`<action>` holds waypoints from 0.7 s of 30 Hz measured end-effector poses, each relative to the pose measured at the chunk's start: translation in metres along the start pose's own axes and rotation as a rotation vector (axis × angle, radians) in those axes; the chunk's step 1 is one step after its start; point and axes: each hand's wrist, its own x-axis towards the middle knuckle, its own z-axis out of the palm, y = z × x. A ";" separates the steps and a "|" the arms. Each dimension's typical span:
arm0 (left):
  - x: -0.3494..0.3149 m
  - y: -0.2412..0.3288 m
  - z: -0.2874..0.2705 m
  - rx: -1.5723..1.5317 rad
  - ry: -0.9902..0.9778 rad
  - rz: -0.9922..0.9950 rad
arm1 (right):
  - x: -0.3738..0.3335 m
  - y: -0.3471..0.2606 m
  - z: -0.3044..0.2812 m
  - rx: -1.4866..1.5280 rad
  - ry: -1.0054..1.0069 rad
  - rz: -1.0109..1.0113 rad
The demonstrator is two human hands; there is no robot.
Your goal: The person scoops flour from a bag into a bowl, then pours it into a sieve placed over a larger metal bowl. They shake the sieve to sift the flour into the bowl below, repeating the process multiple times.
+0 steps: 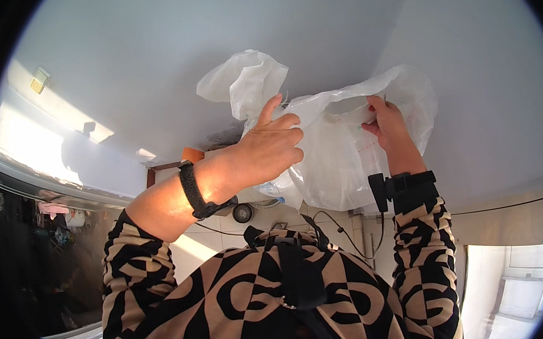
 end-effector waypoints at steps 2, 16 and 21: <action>-0.005 -0.007 -0.003 -0.004 0.010 -0.008 | 0.020 0.006 0.007 -0.145 0.076 0.005; 0.008 -0.037 0.016 -0.178 0.117 -0.098 | 0.117 0.073 -0.008 -0.890 0.157 -0.101; 0.026 -0.038 0.014 -0.207 0.102 -0.173 | 0.126 0.080 0.005 -0.891 0.115 -0.104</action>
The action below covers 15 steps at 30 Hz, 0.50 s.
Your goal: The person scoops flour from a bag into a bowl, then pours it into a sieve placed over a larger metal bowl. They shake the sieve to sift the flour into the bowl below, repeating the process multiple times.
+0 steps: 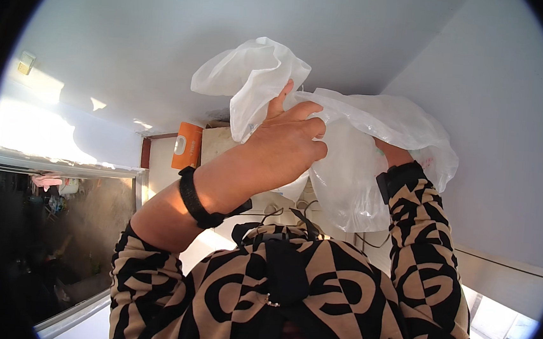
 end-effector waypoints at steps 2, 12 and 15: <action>0.004 0.002 0.002 -0.017 0.021 -0.021 | 0.002 -0.001 0.006 0.025 -0.019 0.000; 0.013 -0.006 0.015 -0.089 0.101 -0.032 | 0.009 0.005 0.035 0.289 -0.073 0.085; 0.018 -0.006 0.018 -0.083 0.085 -0.032 | 0.010 0.009 0.040 0.426 -0.091 0.126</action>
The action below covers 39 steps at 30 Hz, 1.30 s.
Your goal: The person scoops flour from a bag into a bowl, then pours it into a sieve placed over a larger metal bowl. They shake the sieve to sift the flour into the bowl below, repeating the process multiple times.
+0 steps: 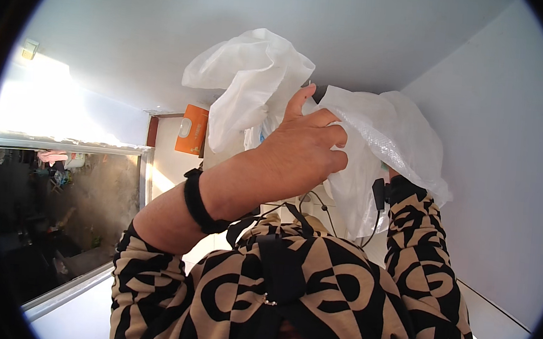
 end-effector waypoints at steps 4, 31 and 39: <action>0.004 0.000 0.002 0.000 -0.034 -0.007 | -0.001 0.007 0.004 0.237 -0.021 0.068; 0.041 0.026 -0.020 0.241 0.021 0.122 | -0.063 0.010 -0.024 1.323 -0.306 0.089; 0.045 0.027 -0.024 0.256 -0.058 0.150 | -0.086 -0.007 -0.027 1.423 -0.374 0.019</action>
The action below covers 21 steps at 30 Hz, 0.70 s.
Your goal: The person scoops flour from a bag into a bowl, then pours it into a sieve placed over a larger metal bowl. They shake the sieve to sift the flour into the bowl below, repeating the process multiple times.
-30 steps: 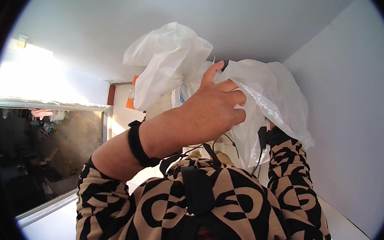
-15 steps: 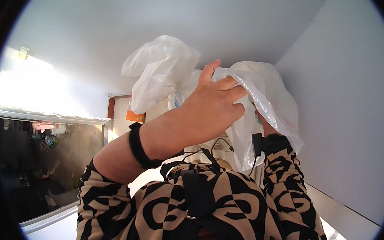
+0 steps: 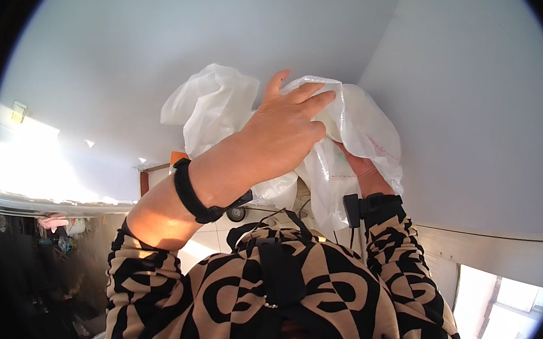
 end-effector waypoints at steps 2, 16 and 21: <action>-0.004 0.000 -0.001 0.002 -0.014 0.002 | -0.006 -0.001 0.004 0.005 -0.010 -0.015; -0.039 0.002 -0.005 0.022 -0.028 0.078 | -0.077 -0.003 0.021 -0.135 0.123 -0.038; -0.050 0.005 -0.006 0.025 -0.014 0.125 | -0.110 0.001 0.017 -0.135 0.124 -0.022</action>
